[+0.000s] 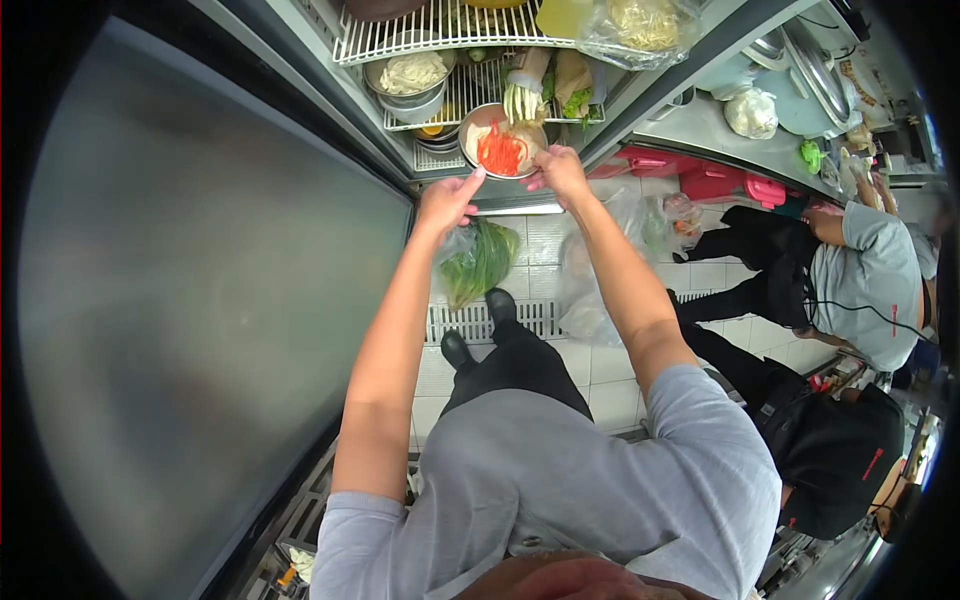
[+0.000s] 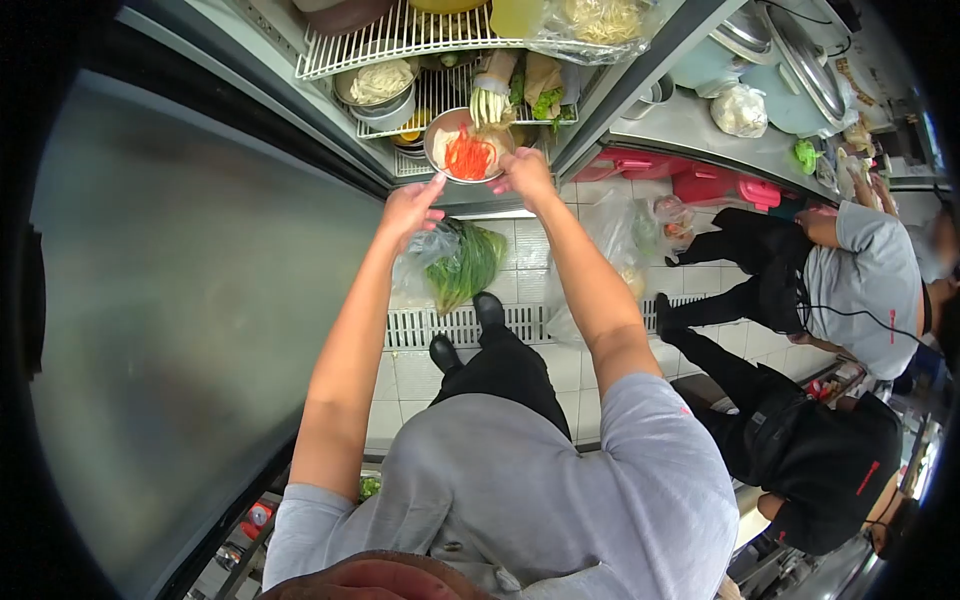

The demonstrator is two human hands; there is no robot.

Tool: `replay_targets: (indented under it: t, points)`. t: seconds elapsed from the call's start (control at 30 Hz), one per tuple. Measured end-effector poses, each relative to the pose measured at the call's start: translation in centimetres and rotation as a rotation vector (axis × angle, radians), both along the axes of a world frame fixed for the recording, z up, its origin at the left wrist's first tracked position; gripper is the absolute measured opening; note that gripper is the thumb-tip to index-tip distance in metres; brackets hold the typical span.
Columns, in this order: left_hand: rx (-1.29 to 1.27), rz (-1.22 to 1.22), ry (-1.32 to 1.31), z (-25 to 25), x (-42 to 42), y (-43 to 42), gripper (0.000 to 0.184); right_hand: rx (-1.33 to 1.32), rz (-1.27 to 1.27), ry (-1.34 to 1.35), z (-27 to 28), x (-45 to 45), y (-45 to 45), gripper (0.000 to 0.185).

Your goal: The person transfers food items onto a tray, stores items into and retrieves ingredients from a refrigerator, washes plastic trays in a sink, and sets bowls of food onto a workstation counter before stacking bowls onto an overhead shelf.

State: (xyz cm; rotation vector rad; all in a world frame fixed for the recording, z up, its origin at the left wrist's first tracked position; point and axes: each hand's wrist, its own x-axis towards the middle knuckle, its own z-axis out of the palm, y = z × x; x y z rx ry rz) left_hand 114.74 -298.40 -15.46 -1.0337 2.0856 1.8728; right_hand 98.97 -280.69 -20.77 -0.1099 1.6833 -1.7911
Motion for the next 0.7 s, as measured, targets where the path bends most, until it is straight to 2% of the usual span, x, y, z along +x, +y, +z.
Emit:
replay_targets:
  t: [0.1,0.2,0.23,0.3,0.4,0.5,0.6,0.63,0.7]
  points:
    - [0.137,-0.004,0.026,-2.1,-3.1,-1.0,0.057,0.006,-0.019,0.046,0.7,0.3,-0.4,0.018]
    - [0.268,0.098,0.058,-2.2,-4.3,-1.5,0.045,-0.001,-0.039,0.078,0.7,0.6,-0.8,0.017]
    - [0.368,0.159,0.094,-1.9,-4.6,-1.3,0.035,0.004,-0.036,0.083,0.7,0.6,-0.9,0.017]
    - [0.377,0.22,0.126,-2.2,-5.1,-1.1,0.031,-0.009,-0.027,0.06,1.6,1.1,-1.0,0.019]
    - [0.387,0.264,0.146,-2.6,-5.4,-1.9,0.028,0.081,0.113,-0.007,1.9,-0.4,-0.4,0.037]
    - [0.374,0.262,0.161,-3.0,-5.4,-2.7,0.025,0.51,0.056,0.398,4.4,-2.7,-1.0,0.067]
    - [0.335,0.258,0.155,-3.8,-5.5,-3.3,0.024,0.549,0.035,0.578,5.1,-4.2,-3.5,0.086]
    - [0.34,0.252,0.155,-3.9,-5.6,-3.6,0.024,0.449,0.109,0.501,5.4,-4.8,-4.2,0.082]
    - [0.351,0.247,0.154,-3.6,-5.2,-3.8,0.025,0.385,0.08,0.485,4.9,-5.4,-5.7,0.076]
